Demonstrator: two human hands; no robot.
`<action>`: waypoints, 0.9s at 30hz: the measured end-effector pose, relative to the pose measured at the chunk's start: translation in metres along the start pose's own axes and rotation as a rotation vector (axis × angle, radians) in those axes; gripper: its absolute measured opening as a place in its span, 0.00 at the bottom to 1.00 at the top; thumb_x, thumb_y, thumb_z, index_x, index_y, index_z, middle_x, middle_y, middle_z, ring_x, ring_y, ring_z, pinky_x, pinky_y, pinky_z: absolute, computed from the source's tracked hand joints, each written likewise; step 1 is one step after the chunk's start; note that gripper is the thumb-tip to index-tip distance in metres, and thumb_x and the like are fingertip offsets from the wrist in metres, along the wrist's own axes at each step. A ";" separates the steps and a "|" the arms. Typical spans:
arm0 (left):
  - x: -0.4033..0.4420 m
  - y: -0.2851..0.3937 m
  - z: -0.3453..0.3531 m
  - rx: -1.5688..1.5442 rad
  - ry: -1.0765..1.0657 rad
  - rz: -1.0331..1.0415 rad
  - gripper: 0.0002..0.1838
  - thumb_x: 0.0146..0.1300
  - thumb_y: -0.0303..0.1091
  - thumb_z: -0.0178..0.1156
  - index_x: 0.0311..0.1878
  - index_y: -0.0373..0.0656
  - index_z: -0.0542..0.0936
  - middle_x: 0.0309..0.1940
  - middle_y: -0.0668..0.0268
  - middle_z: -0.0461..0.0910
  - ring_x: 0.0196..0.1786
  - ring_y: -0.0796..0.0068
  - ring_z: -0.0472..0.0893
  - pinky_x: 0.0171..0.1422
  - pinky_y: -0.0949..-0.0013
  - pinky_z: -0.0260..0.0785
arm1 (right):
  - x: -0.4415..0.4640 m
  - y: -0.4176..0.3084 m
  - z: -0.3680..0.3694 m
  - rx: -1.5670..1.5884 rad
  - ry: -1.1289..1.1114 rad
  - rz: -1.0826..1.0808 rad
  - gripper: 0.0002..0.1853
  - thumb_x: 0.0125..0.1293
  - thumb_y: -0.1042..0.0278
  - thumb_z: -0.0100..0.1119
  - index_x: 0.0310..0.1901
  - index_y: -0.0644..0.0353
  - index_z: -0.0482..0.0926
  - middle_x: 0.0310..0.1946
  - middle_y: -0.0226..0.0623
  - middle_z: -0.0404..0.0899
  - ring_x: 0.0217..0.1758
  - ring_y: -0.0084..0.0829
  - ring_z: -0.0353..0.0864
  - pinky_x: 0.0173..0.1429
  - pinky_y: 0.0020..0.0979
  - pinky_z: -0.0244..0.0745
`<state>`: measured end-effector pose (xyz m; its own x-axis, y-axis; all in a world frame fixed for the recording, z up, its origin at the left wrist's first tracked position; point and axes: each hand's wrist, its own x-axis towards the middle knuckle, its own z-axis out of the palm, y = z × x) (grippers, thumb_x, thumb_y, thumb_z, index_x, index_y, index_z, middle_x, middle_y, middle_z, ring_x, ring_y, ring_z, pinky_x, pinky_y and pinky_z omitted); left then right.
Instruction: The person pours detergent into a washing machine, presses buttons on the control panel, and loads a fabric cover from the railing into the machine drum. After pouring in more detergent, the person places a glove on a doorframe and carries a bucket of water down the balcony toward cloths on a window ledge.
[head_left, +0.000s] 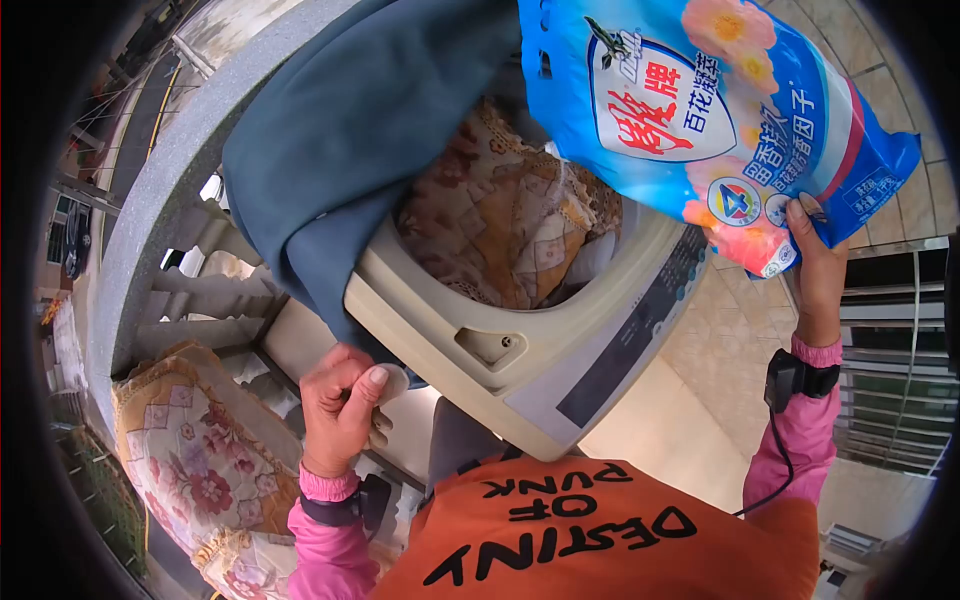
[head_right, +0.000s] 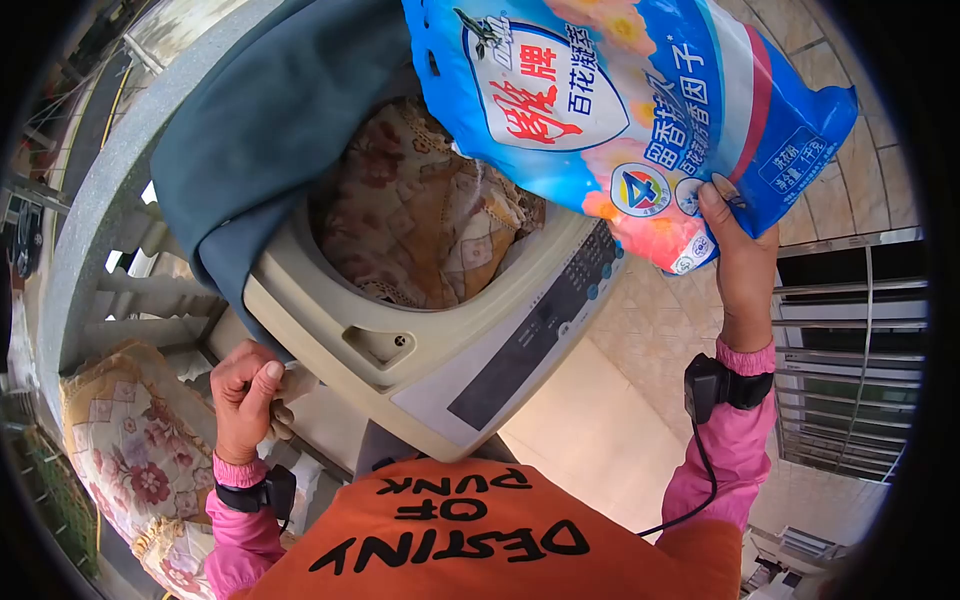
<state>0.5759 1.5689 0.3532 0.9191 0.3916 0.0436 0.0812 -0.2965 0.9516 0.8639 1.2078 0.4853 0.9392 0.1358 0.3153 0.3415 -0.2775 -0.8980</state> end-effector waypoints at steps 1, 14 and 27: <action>0.010 0.013 -0.001 0.005 -0.009 -0.003 0.12 0.60 0.30 0.59 0.22 0.34 0.75 0.21 0.65 0.73 0.25 0.79 0.71 0.29 0.74 0.62 | -0.001 0.005 0.000 -0.047 0.006 0.004 0.19 0.61 0.76 0.60 0.54 0.65 0.71 0.48 0.36 0.75 0.49 0.27 0.75 0.54 0.29 0.71; 0.068 0.113 0.141 -0.699 -0.480 -0.396 0.28 0.68 0.38 0.51 0.67 0.37 0.57 0.49 0.65 0.73 0.49 0.82 0.73 0.50 0.77 0.68 | -0.024 -0.039 -0.002 0.170 0.155 -0.055 0.17 0.61 0.74 0.61 0.51 0.66 0.72 0.45 0.37 0.76 0.46 0.26 0.76 0.51 0.28 0.72; 0.121 0.116 0.210 -1.316 -0.269 -0.480 0.18 0.71 0.44 0.45 0.57 0.43 0.65 0.44 0.66 0.74 0.40 0.78 0.76 0.44 0.73 0.73 | -0.042 -0.001 -0.044 0.095 0.108 0.009 0.17 0.62 0.72 0.58 0.53 0.63 0.70 0.46 0.35 0.75 0.48 0.27 0.76 0.53 0.30 0.71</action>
<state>0.7773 1.3990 0.4050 0.9615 0.0021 -0.2746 0.1262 0.8849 0.4484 0.8256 1.1606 0.4862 0.9421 0.0294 0.3339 0.3334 -0.1863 -0.9242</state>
